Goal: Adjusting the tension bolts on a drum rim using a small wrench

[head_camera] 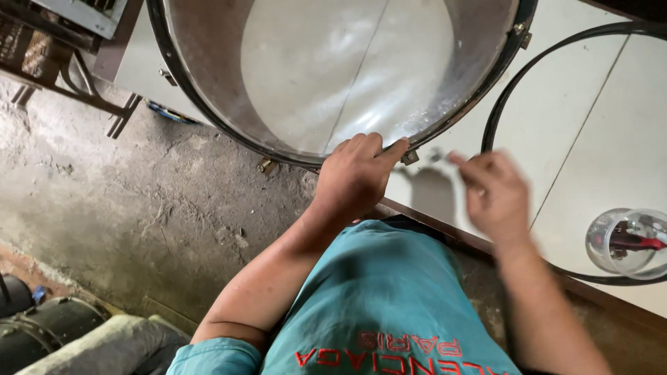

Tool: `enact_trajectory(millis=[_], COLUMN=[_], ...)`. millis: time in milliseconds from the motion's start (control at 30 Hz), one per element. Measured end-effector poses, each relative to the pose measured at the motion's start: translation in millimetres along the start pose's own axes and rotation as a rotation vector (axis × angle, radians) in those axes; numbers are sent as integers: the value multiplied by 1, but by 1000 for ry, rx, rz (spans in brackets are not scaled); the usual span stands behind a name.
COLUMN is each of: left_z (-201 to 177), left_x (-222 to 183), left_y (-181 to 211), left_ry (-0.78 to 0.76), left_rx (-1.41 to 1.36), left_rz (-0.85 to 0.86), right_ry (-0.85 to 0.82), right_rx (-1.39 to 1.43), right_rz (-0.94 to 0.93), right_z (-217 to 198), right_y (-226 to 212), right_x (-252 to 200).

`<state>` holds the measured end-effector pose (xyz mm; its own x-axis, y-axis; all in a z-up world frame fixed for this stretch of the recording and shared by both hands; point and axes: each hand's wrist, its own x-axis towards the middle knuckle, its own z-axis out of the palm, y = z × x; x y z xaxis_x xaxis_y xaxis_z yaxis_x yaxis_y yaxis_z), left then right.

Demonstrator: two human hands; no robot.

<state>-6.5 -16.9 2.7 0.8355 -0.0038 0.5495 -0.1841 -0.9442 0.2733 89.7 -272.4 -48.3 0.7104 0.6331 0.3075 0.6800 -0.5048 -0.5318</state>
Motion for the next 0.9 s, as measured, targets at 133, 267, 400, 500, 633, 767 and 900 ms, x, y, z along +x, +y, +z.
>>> enact_trajectory(millis=[133,267,400,500,633,767,900], left_z=[7,11,14,13,11,12,15], left_x=[-6,-8,-8,-8,-9,-11,-12], left_y=[-3,-7,-7,-9,-9,-11,-13], left_ry=[5,5,59,57,51,30,50], left_rx=[17,10,24,16,-2,-24,0], left_rz=[19,34,42,64,63,61,71], right_ry=[160,258,307,293,72,-48,-33], right_rx=[11,-85,-88,-116,-196,35,196], right_rz=[48,16,35,-27,-335,-458,-76], right_z=[22,39,48,51,34,-4,-18], right_y=[-53,-67,-81,-62,32,30,70], right_x=[-11,-17,-18,-15,18,75,48])
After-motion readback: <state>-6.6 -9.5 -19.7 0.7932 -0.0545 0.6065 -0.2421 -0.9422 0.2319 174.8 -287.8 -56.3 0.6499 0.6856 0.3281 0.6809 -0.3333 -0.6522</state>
